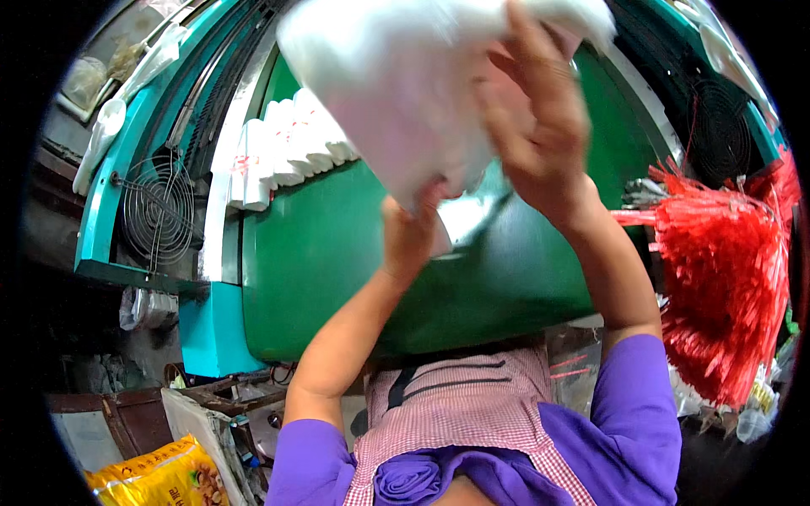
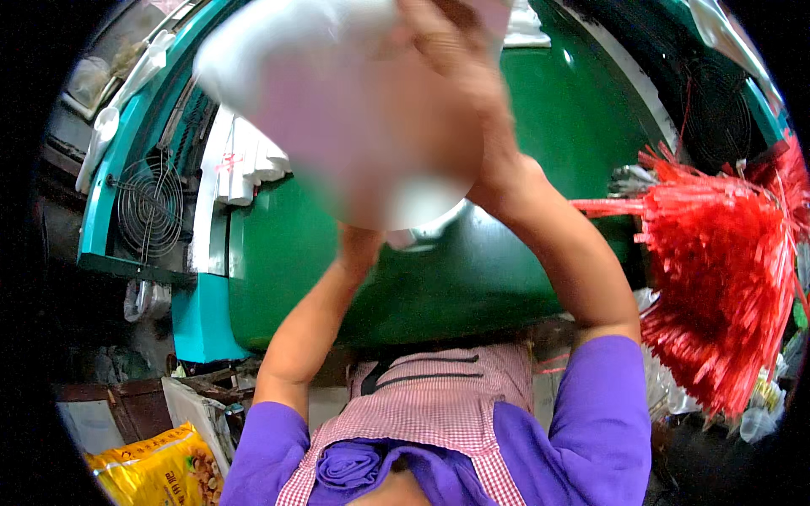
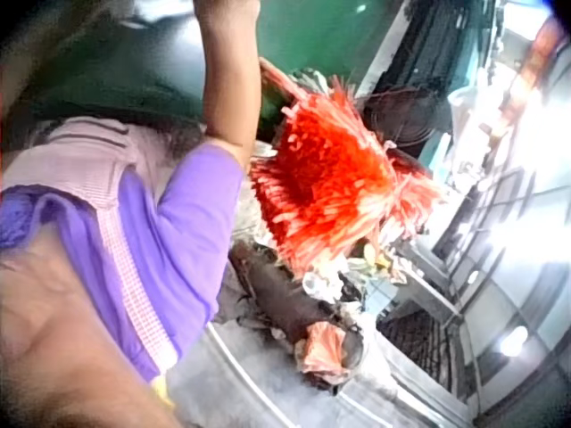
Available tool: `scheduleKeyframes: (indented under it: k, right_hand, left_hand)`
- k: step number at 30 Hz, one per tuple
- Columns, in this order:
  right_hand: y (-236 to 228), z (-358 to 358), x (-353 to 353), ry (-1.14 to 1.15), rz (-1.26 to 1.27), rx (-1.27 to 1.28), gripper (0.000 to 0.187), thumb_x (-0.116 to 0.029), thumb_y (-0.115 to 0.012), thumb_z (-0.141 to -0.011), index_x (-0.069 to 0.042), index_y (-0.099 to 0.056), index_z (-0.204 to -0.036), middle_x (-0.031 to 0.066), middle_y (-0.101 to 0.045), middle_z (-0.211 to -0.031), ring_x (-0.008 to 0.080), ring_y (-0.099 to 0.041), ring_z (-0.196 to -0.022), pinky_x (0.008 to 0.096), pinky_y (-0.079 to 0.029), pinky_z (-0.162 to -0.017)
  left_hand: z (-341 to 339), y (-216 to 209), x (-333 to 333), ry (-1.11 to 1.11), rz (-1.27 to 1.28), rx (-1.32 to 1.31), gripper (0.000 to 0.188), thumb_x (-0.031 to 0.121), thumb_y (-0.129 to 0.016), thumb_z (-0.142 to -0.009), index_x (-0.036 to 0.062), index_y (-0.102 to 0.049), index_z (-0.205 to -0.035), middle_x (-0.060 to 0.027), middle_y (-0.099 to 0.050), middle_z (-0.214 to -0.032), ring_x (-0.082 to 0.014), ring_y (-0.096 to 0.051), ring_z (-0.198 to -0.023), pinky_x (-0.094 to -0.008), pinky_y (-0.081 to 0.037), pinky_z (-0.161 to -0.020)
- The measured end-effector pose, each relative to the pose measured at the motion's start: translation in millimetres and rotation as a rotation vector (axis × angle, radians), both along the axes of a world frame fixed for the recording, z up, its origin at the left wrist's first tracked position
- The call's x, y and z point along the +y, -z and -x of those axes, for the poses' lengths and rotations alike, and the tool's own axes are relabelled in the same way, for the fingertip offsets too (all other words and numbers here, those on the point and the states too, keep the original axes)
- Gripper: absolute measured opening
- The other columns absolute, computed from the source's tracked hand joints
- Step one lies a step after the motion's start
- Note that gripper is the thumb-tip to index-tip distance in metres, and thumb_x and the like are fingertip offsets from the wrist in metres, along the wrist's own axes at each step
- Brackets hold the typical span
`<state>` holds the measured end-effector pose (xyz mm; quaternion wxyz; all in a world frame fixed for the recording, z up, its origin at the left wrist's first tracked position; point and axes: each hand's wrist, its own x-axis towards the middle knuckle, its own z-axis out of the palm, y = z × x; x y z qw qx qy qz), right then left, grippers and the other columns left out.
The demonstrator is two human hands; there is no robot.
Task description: The person folds white gloves on a green table, places them into clear plastic bags, and ties the bags with red plastic strips. The person repeatedly performs this sequence, stacking the finished bundles and occasionally placing them into a larger yellow sack.
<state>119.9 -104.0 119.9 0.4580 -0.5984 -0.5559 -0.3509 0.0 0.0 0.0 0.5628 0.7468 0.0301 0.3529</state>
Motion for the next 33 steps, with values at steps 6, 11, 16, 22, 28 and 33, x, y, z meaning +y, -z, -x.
scheduleKeyframes:
  k: [6,11,16,22,28,33]
  right_hand:
    - [102,33,-29,-0.042,0.806,0.395,0.041,-0.019,-0.066,-0.081,0.007,-0.055,-0.11,0.0259,-0.057,-0.109,0.0411,-0.054,-0.103,0.0444,-0.045,-0.091]
    - [129,88,-134,-0.125,1.252,0.28,0.092,-0.049,-0.075,-0.067,-0.004,-0.037,-0.139,0.0196,-0.025,-0.149,0.0375,-0.02,-0.14,0.0532,-0.02,-0.11]
    - [127,95,-147,-0.068,1.302,0.29,0.103,-0.036,-0.082,-0.061,-0.006,-0.028,-0.143,0.0177,-0.021,-0.152,0.0348,-0.018,-0.141,0.0521,-0.018,-0.112]
    - [161,117,-164,-0.176,0.969,0.235,0.064,-0.009,-0.071,-0.067,-0.009,-0.05,-0.127,0.0152,-0.041,-0.141,0.0337,-0.037,-0.133,0.0495,-0.03,-0.107]
    - [146,119,-157,-0.279,0.838,0.462,0.028,-0.001,-0.063,-0.074,-0.008,-0.059,-0.101,0.013,-0.051,-0.126,0.0328,-0.043,-0.127,0.0525,-0.029,-0.106]
    - [128,115,-100,-0.248,0.586,0.917,0.016,-0.007,-0.055,-0.091,0.0,-0.058,-0.104,0.0135,-0.058,-0.091,0.0255,-0.057,-0.08,0.0325,-0.045,-0.07]
  left_hand:
    - [91,20,41,0.134,0.483,0.564,0.034,0.016,-0.053,-0.093,-0.0009,-0.047,-0.122,-0.0108,-0.065,-0.097,-0.0127,-0.063,-0.079,-0.0274,-0.052,-0.068]
    - [167,36,39,0.232,0.571,0.581,0.06,0.007,-0.055,-0.09,0.0014,-0.027,-0.143,-0.0077,-0.061,-0.102,-0.012,-0.059,-0.085,-0.0248,-0.049,-0.077]
    - [156,19,40,0.077,-0.865,0.401,0.039,0.007,-0.072,-0.069,0.0164,-0.066,-0.106,-0.0137,-0.054,-0.119,-0.0347,-0.048,-0.113,-0.0461,-0.035,-0.103]
    - [162,26,50,0.437,-0.757,0.461,0.018,0.004,-0.065,-0.075,0.0127,-0.062,-0.09,-0.0028,-0.062,-0.118,-0.0266,-0.052,-0.12,-0.0518,-0.028,-0.108]
    - [132,25,18,0.255,-0.355,0.47,0.014,0.015,-0.057,-0.089,0.0044,-0.064,-0.095,-0.0143,-0.066,-0.081,-0.0323,-0.065,-0.072,-0.0409,-0.049,-0.062]
    - [92,23,-6,0.233,-0.833,0.585,0.018,0.023,-0.063,-0.084,0.0046,-0.061,-0.087,-0.0135,-0.064,-0.074,-0.0331,-0.063,-0.063,-0.0427,-0.048,-0.055]
